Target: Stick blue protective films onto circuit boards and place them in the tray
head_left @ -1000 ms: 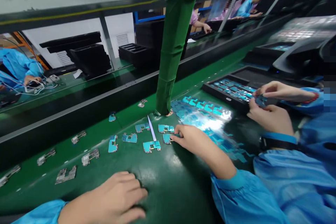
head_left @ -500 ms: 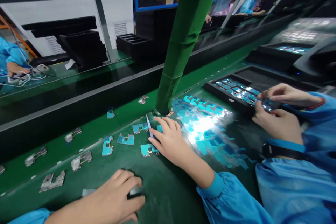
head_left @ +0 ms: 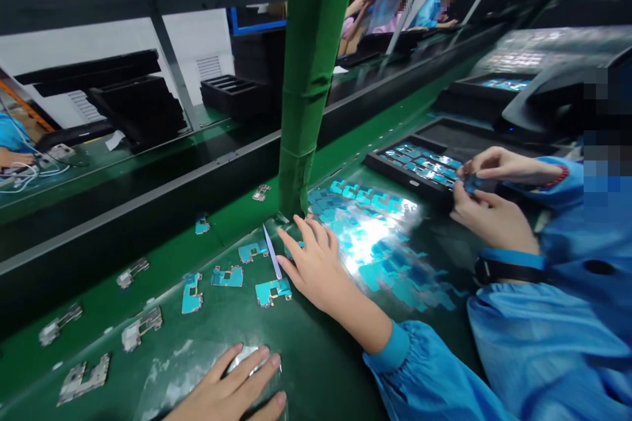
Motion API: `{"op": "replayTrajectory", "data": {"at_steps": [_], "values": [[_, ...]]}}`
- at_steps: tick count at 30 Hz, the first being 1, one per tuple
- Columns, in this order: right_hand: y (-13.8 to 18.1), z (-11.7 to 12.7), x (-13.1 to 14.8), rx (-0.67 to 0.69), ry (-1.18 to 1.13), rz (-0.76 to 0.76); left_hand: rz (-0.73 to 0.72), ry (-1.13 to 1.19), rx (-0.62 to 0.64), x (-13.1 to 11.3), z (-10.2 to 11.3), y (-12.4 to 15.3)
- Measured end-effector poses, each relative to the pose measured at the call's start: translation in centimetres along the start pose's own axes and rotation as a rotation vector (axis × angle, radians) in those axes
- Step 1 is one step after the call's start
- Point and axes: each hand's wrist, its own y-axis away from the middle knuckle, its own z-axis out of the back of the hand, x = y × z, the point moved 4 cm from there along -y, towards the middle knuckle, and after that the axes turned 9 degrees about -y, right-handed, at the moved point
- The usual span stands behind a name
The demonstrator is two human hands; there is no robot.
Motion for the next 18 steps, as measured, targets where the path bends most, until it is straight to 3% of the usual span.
{"op": "replayTrajectory", "data": {"at_steps": [4, 11, 18], "values": [[-0.2, 1.1, -0.1, -0.151, -0.052, -0.017, 0.008, 0.074, -0.022, 0.3, 1.1, -0.4], [0.4, 4.0, -0.3, -0.496, -0.305, 0.085, 0.092, 0.284, 0.121, 1.2, 2.2, -0.7], [1.0, 5.5, 0.1, -0.623, -0.416, 0.169, 0.351, 0.234, 0.136, 1.9, 2.1, 0.7]]}}
